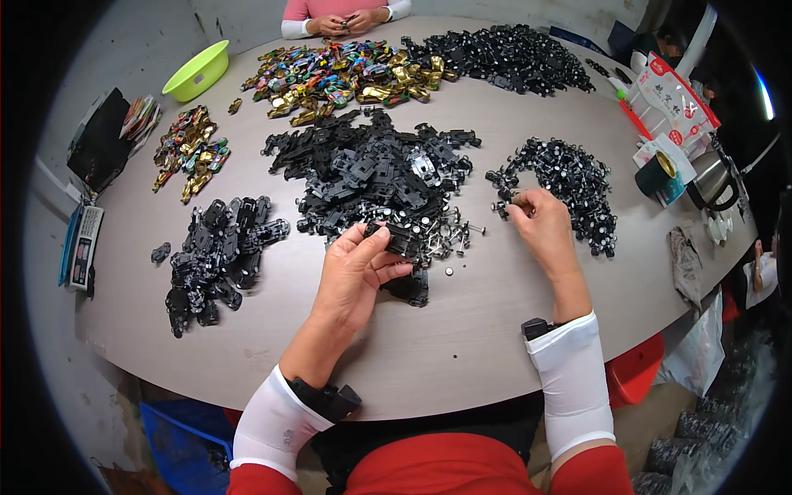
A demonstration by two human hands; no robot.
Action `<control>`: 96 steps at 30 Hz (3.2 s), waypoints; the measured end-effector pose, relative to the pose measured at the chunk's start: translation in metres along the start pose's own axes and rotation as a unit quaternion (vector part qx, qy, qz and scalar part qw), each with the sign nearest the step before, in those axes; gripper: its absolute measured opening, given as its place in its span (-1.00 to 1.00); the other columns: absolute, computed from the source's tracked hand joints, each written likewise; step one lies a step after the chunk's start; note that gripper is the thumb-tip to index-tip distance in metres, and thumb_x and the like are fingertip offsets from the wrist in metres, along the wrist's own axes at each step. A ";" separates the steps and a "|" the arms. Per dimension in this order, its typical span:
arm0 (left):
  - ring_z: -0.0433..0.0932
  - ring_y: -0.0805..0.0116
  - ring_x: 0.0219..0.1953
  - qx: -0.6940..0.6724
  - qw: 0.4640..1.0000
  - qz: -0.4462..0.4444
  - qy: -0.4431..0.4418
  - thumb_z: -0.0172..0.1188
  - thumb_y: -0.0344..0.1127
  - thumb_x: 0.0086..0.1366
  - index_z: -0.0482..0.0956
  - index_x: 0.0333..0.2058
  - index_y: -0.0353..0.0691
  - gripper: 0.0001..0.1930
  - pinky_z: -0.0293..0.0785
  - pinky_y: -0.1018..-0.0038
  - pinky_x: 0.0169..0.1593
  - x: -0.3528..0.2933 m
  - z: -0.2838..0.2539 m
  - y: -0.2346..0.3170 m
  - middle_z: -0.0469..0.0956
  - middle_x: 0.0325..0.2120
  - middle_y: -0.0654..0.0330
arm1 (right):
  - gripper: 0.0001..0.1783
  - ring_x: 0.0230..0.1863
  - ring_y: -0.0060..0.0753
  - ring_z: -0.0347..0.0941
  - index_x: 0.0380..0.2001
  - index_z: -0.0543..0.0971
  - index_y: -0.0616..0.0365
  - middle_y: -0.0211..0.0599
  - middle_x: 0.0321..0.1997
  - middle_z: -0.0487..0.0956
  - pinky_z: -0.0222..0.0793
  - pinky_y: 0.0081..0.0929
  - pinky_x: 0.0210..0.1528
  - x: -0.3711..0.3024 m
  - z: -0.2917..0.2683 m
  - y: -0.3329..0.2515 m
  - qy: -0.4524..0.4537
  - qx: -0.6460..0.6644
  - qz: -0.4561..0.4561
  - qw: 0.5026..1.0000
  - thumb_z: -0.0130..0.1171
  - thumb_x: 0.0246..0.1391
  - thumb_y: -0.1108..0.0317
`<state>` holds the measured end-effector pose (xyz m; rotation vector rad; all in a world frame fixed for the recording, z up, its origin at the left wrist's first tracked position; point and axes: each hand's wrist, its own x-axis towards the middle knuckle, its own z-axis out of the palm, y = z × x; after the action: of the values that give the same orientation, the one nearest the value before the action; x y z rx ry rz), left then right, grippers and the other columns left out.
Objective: The person sits at a table and assembles small black lock components by hand. They pick up a lock body and a metal pin, insert the pin into the body, and place the finished unit into a growing pile on the table. The process is repeated continuously throughout the clip.
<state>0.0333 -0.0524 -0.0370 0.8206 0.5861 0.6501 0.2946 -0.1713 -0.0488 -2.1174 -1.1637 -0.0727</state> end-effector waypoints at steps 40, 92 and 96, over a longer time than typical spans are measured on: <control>0.61 0.46 -0.20 0.104 0.993 0.006 -0.057 0.13 -0.46 0.35 0.51 0.02 -0.33 -0.73 0.62 0.46 -0.08 -0.004 0.007 -0.008 0.60 -0.20 0.22 | -0.87 -0.46 -0.28 0.54 -0.38 0.60 0.27 -0.18 -0.41 0.56 0.47 -0.41 -0.36 -0.004 0.019 -0.021 -0.027 0.093 -0.071 0.993 0.28 -0.04 0.46; 0.43 0.04 0.11 0.686 0.582 0.311 0.306 0.26 -0.28 0.24 0.47 0.11 -0.28 -0.53 0.29 0.24 0.22 -0.123 -0.216 0.132 0.52 0.03 0.00 | -0.72 -0.29 -0.24 0.59 -0.17 0.63 0.29 -0.10 -0.25 0.64 0.50 -0.40 -0.22 -0.034 0.047 -0.200 -0.325 0.208 -0.223 0.895 0.23 0.07 0.35; 0.31 0.01 0.23 0.692 0.570 0.268 0.353 0.19 -0.06 0.32 0.38 0.19 -0.33 -0.41 0.13 0.15 0.32 -0.130 -0.254 0.140 0.40 0.17 -0.03 | -0.38 0.23 -0.28 0.35 0.23 0.37 0.30 -0.01 0.21 0.44 0.26 -0.39 0.23 -0.036 0.106 -0.251 -0.412 0.336 -0.058 0.845 0.17 0.23 0.13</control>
<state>-0.2693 0.0454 -0.0351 2.3423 1.7239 1.0543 0.0540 -0.0465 -0.0013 -1.4215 -1.4840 1.1296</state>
